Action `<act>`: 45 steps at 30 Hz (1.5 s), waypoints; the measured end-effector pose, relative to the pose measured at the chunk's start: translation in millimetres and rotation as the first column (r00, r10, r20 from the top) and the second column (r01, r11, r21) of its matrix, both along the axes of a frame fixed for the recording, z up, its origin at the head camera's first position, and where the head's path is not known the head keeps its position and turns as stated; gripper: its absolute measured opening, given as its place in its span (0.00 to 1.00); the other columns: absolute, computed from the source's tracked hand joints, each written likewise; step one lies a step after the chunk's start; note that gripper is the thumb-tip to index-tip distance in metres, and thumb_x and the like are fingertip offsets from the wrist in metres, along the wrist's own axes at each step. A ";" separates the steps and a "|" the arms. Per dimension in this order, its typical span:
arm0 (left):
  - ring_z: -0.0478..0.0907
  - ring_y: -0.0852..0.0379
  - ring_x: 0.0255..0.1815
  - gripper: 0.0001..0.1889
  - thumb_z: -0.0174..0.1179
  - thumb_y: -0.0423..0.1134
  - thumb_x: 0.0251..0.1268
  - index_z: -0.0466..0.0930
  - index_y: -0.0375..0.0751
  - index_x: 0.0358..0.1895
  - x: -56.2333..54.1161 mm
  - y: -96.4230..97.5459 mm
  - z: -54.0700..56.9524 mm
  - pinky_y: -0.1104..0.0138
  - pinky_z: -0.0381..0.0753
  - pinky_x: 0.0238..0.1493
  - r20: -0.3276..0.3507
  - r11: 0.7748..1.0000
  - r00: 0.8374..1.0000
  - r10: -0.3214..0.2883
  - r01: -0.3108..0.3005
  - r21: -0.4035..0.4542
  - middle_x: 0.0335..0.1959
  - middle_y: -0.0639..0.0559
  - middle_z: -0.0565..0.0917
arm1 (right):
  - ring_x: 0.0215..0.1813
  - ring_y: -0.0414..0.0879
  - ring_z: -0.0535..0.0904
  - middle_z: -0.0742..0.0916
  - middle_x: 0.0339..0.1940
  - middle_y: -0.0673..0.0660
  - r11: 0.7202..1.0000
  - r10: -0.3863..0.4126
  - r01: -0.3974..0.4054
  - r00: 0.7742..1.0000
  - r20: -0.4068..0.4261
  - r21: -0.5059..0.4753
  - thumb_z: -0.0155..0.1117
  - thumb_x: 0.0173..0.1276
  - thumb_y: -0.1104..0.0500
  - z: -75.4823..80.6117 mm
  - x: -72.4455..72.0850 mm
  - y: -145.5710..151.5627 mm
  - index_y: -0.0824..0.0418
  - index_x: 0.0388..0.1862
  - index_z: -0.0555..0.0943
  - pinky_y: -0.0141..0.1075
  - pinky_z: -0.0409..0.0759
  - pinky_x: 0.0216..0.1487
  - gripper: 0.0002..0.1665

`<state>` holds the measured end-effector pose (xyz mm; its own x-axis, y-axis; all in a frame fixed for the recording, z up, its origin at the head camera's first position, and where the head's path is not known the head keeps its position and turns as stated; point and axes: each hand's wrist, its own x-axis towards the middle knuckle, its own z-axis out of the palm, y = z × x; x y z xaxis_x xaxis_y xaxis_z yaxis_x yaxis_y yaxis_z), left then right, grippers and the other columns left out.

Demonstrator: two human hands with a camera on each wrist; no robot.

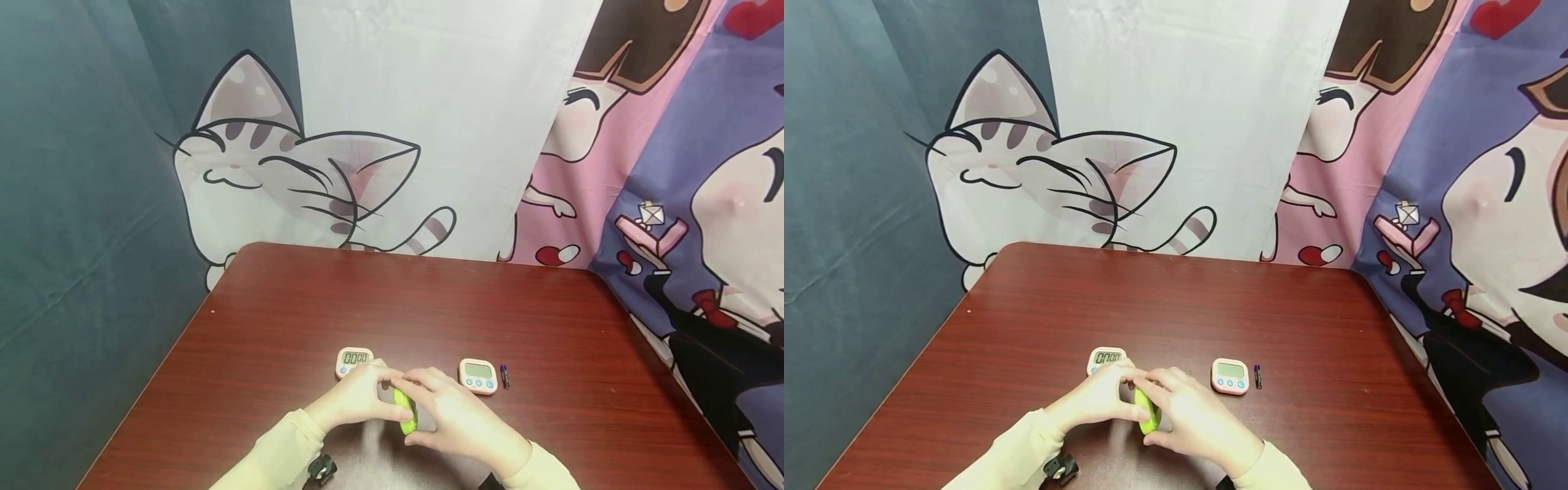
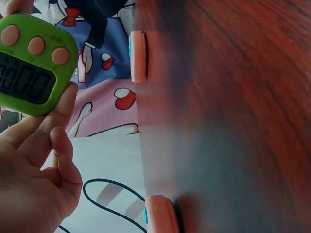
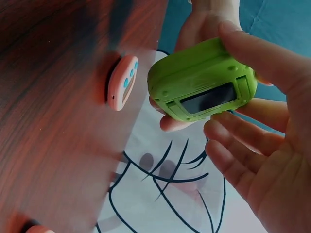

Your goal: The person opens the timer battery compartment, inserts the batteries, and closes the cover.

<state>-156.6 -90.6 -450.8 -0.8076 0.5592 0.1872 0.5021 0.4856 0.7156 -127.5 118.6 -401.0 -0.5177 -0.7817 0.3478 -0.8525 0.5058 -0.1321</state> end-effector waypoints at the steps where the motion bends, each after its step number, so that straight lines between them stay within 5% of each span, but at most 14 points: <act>1: 0.72 0.59 0.33 0.26 0.67 0.60 0.48 0.84 0.51 0.49 -0.1 0.4 -0.2 0.74 0.68 0.31 -0.004 1.000 1.000 0.003 -0.003 -0.004 0.33 0.64 0.79 | 0.54 0.42 0.75 0.78 0.54 0.49 1.000 -0.003 0.003 1.000 -0.007 0.003 0.81 0.40 0.46 0.0 0.4 -0.2 0.58 0.63 0.73 0.38 0.76 0.53 0.49; 11: 0.71 0.61 0.33 0.26 0.68 0.62 0.46 0.84 0.52 0.47 -1.3 3.7 1.0 0.74 0.68 0.32 0.006 0.998 0.999 0.040 -0.039 -0.055 0.31 0.68 0.79 | 0.43 0.38 0.71 0.77 0.44 0.45 0.998 -0.055 0.057 0.997 -0.050 0.036 0.82 0.36 0.43 -5.7 0.2 -1.5 0.55 0.65 0.71 0.34 0.73 0.45 0.54; 21: 0.73 0.64 0.30 0.21 0.68 0.64 0.44 0.86 0.55 0.37 -1.6 6.9 2.0 0.75 0.68 0.34 -0.023 0.995 0.998 0.057 -0.058 -0.083 0.24 0.72 0.80 | 0.41 0.40 0.71 0.81 0.39 0.43 0.994 -0.099 0.105 0.982 -0.160 0.029 0.81 0.31 0.39 -9.1 -1.8 -3.9 0.54 0.54 0.79 0.36 0.69 0.42 0.47; 28: 0.74 0.59 0.35 0.24 0.67 0.61 0.47 0.85 0.51 0.44 -1.4 4.3 0.0 0.73 0.69 0.36 -0.049 0.997 0.998 0.041 -0.043 -0.058 0.32 0.67 0.82 | 0.40 0.39 0.71 0.81 0.38 0.42 0.993 -0.119 0.114 0.975 -0.189 -0.039 0.80 0.31 0.39 -11.6 -3.0 -2.1 0.54 0.55 0.79 0.34 0.68 0.39 0.47; 37: 0.71 0.60 0.38 0.34 0.70 0.58 0.45 0.78 0.51 0.59 -0.5 -1.9 -2.0 0.71 0.68 0.40 -0.098 1.000 0.995 0.012 -0.011 0.014 0.40 0.62 0.84 | 0.43 0.37 0.72 0.81 0.39 0.42 0.970 -0.166 0.147 0.983 -0.082 -0.196 0.80 0.35 0.40 -16.5 -12.3 7.4 0.53 0.49 0.82 0.38 0.73 0.44 0.39; 45: 0.68 0.62 0.40 0.42 0.73 0.60 0.38 0.73 0.55 0.64 1.6 -2.3 -3.4 0.70 0.69 0.41 -0.042 0.999 0.998 0.048 -0.047 0.010 0.43 0.65 0.83 | 0.44 0.38 0.72 0.81 0.40 0.41 0.945 -0.178 0.200 0.978 0.105 -0.260 0.80 0.40 0.44 -22.7 -16.3 14.9 0.52 0.52 0.81 0.37 0.74 0.44 0.37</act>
